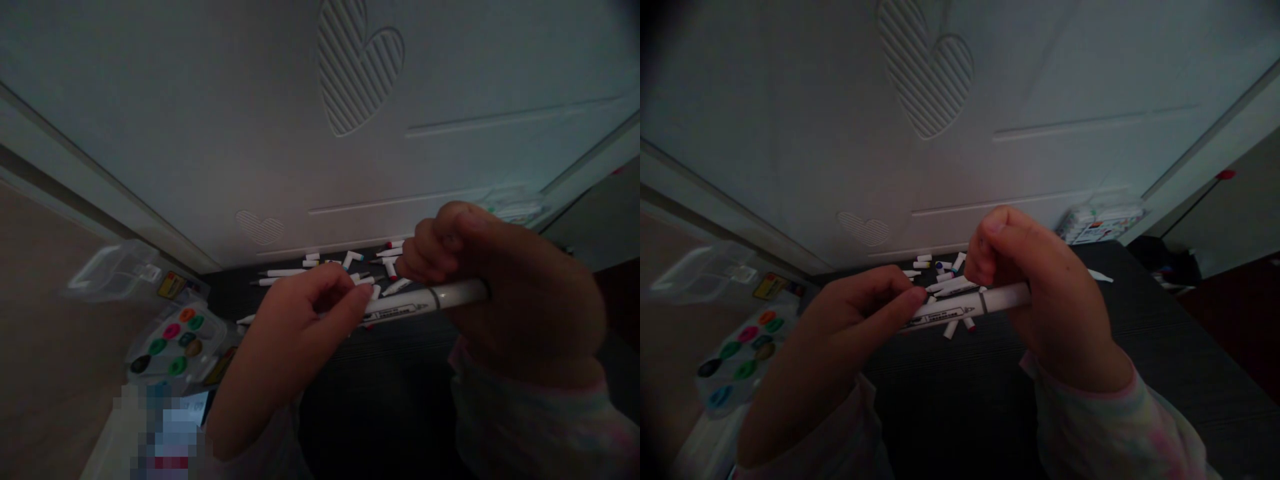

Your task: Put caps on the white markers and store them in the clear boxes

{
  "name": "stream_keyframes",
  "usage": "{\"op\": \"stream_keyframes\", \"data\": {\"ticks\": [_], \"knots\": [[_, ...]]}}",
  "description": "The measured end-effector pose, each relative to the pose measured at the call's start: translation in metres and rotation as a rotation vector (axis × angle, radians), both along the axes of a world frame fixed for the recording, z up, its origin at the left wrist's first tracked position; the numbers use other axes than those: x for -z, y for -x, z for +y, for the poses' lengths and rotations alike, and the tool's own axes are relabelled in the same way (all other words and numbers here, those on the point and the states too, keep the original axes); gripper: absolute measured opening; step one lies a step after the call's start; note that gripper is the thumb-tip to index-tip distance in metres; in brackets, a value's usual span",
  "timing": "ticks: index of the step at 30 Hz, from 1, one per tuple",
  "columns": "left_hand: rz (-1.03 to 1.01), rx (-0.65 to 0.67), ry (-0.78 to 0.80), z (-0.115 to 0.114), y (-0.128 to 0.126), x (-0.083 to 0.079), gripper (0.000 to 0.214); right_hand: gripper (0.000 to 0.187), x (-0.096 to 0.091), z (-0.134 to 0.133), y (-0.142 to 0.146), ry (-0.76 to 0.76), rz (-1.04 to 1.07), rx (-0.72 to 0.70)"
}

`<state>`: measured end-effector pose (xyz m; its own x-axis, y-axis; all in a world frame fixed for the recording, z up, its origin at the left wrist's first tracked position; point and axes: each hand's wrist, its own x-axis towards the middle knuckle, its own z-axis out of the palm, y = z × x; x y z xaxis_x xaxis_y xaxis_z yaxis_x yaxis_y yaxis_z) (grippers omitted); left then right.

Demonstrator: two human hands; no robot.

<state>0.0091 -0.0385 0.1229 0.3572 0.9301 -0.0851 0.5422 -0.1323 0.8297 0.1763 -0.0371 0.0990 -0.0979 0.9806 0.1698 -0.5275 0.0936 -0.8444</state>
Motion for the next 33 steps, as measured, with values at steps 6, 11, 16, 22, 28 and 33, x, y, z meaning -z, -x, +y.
{"op": "stream_keyframes", "data": {"ticks": [6, 11, 16, 22, 28, 33], "knots": [[-0.008, -0.001, -0.032, 0.0001, -0.0003, 0.0037, 0.029, 0.028, 0.0022, 0.0009, -0.0004, -0.018, -0.017, 0.005], [0.003, 0.011, -0.053, 0.0001, 0.0006, 0.005, 0.029, 0.026, 0.0021, 0.0011, -0.0003, -0.027, -0.031, 0.011], [0.012, 0.0, -0.063, -0.0007, 0.0006, 0.0059, 0.029, 0.026, 0.0033, 0.0021, 0.0, -0.019, -0.035, 0.004], [0.037, -0.011, -0.053, -0.0005, 0.0009, 0.0074, 0.03, 0.028, 0.0045, 0.0024, -0.0003, -0.024, -0.063, 0.02], [0.034, -0.018, -0.036, -0.0007, 0.0009, 0.0075, 0.03, 0.026, 0.003, 0.0047, 0.0003, -0.007, -0.06, 0.021], [0.049, -0.035, -0.036, 0.0001, -0.0008, 0.0085, 0.029, 0.026, 0.004, 0.0085, 0.0003, 0.015, -0.077, 0.02]]}}
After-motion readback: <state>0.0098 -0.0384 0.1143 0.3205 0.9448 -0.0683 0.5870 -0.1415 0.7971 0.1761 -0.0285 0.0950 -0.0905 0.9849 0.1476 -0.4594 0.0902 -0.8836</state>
